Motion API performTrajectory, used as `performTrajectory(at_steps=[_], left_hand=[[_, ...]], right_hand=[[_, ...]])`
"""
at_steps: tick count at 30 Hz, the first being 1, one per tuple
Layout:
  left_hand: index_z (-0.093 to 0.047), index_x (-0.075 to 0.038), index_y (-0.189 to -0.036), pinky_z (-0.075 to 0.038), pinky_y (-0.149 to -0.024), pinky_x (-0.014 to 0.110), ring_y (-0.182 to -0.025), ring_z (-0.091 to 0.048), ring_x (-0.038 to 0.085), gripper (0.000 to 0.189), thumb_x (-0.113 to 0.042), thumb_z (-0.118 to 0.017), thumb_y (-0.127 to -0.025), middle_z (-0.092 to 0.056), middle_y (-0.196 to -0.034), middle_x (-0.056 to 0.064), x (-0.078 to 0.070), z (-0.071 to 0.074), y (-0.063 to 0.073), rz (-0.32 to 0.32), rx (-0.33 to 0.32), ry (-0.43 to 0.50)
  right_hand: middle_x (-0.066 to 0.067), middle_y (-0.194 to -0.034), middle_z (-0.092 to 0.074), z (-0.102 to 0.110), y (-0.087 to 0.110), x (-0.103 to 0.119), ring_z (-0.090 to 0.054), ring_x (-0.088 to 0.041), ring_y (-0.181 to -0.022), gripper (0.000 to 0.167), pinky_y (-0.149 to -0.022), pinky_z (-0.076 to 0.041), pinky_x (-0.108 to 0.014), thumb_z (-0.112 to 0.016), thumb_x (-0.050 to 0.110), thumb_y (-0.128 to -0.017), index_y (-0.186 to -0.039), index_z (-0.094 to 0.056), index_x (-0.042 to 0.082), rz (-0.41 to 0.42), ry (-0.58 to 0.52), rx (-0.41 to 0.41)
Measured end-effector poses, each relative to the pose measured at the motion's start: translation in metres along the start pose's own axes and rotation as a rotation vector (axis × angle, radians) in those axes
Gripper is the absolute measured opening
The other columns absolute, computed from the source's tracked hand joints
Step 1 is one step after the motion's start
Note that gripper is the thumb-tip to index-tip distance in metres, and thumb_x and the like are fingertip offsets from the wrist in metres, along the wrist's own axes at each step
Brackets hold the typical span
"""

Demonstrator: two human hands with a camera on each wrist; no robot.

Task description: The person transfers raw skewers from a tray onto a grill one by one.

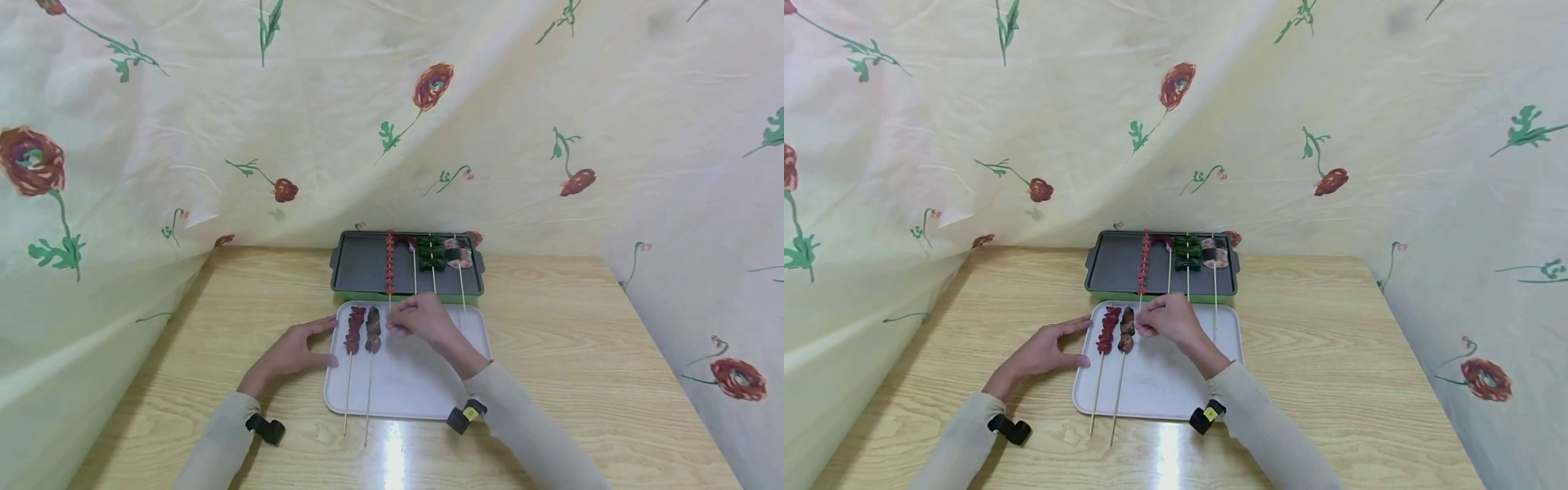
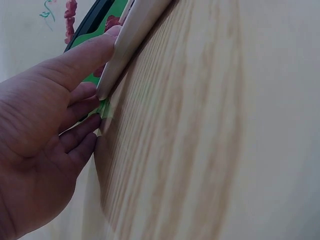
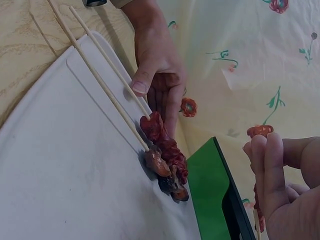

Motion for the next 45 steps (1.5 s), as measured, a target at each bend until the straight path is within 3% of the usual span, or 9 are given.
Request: performTrajectory(at_steps=[9,16,22,28,35,40,45], left_hand=[[-0.052,-0.023,-0.151,-0.032,-0.123,0.048,-0.151,-0.034,0.025,0.086,-0.049,-0.087,-0.077,-0.042,-0.160,-0.004,-0.003,0.001,-0.001,0.016,0.004,0.004],[-0.052,-0.023,-0.151,-0.031,-0.123,0.049,-0.152,-0.033,0.025,0.085,-0.047,-0.087,-0.078,-0.042,-0.160,-0.004,-0.006,0.002,0.000,0.024,0.011,0.010],[-0.052,-0.021,-0.151,-0.032,-0.123,0.050,-0.151,-0.033,0.027,0.084,-0.045,-0.087,-0.079,-0.042,-0.161,-0.001,-0.008,0.003,0.001,0.016,0.017,0.009],[-0.051,-0.020,-0.152,-0.031,-0.123,0.050,-0.152,-0.033,0.028,0.084,-0.046,-0.086,-0.080,-0.041,-0.161,0.001,-0.010,0.005,0.000,0.008,0.028,0.016],[-0.052,-0.024,-0.151,-0.031,-0.124,0.049,-0.152,-0.032,0.025,0.083,-0.046,-0.087,-0.079,-0.041,-0.161,-0.004,-0.011,0.006,0.001,0.048,0.018,0.013],[-0.051,-0.023,-0.152,-0.030,-0.124,0.049,-0.152,-0.032,0.025,0.083,-0.045,-0.087,-0.080,-0.041,-0.161,-0.004,-0.010,0.005,0.002,0.046,0.019,0.013],[-0.051,-0.023,-0.152,-0.030,-0.124,0.049,-0.152,-0.032,0.026,0.083,-0.045,-0.086,-0.080,-0.040,-0.161,-0.004,-0.010,0.004,0.001,0.033,0.021,0.008]], right_hand=[[-0.011,-0.085,-0.076,0.002,-0.006,0.000,-0.073,-0.014,-0.072,0.015,-0.068,-0.064,-0.026,-0.070,0.006,-0.095,-0.102,-0.075,-0.007,-0.036,-0.016,0.012],[-0.011,-0.089,-0.078,0.003,-0.005,0.002,-0.074,-0.015,-0.072,0.018,-0.072,-0.065,-0.031,-0.072,0.010,-0.095,-0.106,-0.077,-0.004,-0.048,0.027,0.041],[-0.010,-0.098,-0.077,0.005,0.003,0.003,-0.074,-0.016,-0.071,0.023,-0.068,-0.064,-0.029,-0.072,0.015,-0.096,-0.111,-0.077,-0.001,-0.061,0.091,0.058],[-0.008,-0.099,-0.078,0.010,0.022,0.013,-0.074,-0.017,-0.069,0.024,-0.067,-0.063,-0.030,-0.074,0.018,-0.094,-0.113,-0.076,0.004,-0.014,0.193,0.019],[-0.010,-0.102,-0.077,0.013,0.058,0.024,-0.076,-0.023,-0.076,0.027,-0.063,-0.064,-0.031,-0.073,0.017,-0.095,-0.118,-0.073,0.004,0.131,0.209,-0.021],[-0.007,-0.105,-0.078,0.006,0.082,0.015,-0.074,-0.015,-0.077,0.030,-0.061,-0.062,-0.028,-0.074,0.023,-0.095,-0.120,-0.073,0.007,0.241,0.246,-0.018],[-0.003,-0.102,-0.078,-0.006,0.100,-0.002,-0.073,-0.016,-0.087,0.029,-0.063,-0.063,-0.026,-0.077,0.022,-0.092,-0.119,-0.074,0.010,0.255,0.233,-0.027]])
Point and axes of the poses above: each hand's wrist, its own y-axis away from the middle knuckle, its own z-axis out of the back of the hand, x = y × z, the point moved 2 cm from there along -y, towards the middle knuckle
